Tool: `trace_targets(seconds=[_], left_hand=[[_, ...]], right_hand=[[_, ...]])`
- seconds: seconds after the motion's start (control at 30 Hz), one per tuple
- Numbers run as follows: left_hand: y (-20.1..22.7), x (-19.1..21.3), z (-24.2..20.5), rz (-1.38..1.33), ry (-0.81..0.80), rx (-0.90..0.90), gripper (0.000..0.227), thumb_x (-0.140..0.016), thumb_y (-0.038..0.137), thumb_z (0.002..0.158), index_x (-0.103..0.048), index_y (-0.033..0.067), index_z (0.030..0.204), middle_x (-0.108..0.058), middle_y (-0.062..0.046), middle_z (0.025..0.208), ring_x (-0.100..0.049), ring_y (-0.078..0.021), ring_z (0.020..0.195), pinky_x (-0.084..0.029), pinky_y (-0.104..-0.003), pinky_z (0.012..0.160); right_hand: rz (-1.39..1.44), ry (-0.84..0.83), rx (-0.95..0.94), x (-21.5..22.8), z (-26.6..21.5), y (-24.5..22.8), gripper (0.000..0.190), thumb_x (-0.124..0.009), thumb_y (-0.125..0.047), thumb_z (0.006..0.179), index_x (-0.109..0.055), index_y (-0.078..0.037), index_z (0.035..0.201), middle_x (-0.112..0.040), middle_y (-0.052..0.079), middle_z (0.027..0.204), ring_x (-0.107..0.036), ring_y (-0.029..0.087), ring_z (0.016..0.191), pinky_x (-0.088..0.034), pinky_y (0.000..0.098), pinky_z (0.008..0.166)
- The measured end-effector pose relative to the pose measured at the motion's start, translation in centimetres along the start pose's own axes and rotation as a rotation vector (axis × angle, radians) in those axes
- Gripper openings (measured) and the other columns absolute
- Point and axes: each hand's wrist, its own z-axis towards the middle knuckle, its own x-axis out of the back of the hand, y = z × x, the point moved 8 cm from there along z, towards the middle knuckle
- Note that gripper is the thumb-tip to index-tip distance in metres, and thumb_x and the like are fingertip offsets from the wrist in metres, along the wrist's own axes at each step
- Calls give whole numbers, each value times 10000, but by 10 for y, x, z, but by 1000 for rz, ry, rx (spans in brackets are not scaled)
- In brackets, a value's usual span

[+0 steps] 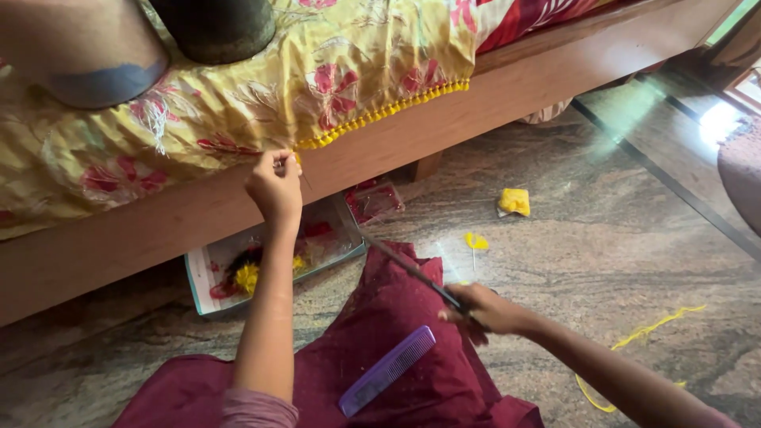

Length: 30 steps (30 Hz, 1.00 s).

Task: The recorder is sewing a yellow pom-pom decorative border onto the edge of a bedsheet or fabric item.

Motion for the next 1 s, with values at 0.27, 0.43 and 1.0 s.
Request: trace_targets(seconds=[0.27,0.43,1.0], left_hand=[[-25,5,-25,-156,-75,331,113,-733,98,933,-778,1,972,-759,-77,740,-733,-119,649,-567,-246,629],[-45,-2,-33,-553,-120,559,115,-690,110,966,-720,0,953,-754,-65,847,-712,-109,720,-581,-242,629],[-51,-16,-37,-1066,-204,693,61,-620,41,995,-630,39,934,-723,-89,944,-744,-181,839,-646,-329,803]], right_hand=[[235,112,-74,45,29,-59,430,-618,-505,970,-534,-84,939,-477,-38,536,-486,93,389,-398,267,355],[206,93,8,54,48,-80,394,-630,-497,949,-546,-113,925,-474,-48,516,-479,80,389,-371,264,354],[558,38,-7,47,76,-86,393,-659,-483,962,-519,-118,927,-437,-40,540,-395,72,415,-295,256,369]])
